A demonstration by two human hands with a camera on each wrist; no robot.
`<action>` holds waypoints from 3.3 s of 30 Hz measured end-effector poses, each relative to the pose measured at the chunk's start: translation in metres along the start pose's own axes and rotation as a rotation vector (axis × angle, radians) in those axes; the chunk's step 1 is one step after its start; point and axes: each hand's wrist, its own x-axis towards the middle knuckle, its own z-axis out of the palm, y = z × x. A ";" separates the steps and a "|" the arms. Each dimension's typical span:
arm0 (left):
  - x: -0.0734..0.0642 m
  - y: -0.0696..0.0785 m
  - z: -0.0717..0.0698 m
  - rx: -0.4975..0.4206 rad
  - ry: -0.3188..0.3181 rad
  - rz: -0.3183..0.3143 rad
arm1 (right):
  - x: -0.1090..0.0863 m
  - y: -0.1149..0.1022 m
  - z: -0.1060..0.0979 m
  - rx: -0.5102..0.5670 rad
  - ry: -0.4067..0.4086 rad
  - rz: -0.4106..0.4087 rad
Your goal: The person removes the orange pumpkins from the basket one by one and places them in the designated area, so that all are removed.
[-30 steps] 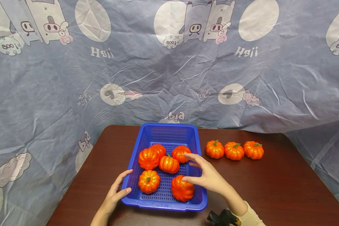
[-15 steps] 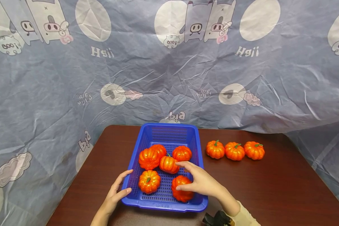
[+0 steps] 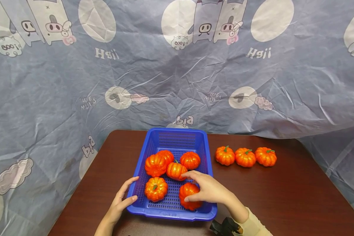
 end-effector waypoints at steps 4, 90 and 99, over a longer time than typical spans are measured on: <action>0.000 0.000 0.000 -0.002 -0.002 0.000 | 0.001 -0.001 -0.001 -0.018 -0.009 -0.005; -0.001 0.000 0.000 0.006 -0.024 0.029 | -0.070 0.058 -0.060 0.746 0.586 -0.228; -0.001 0.000 0.000 0.011 -0.017 0.028 | -0.087 0.090 -0.058 0.693 0.625 -0.029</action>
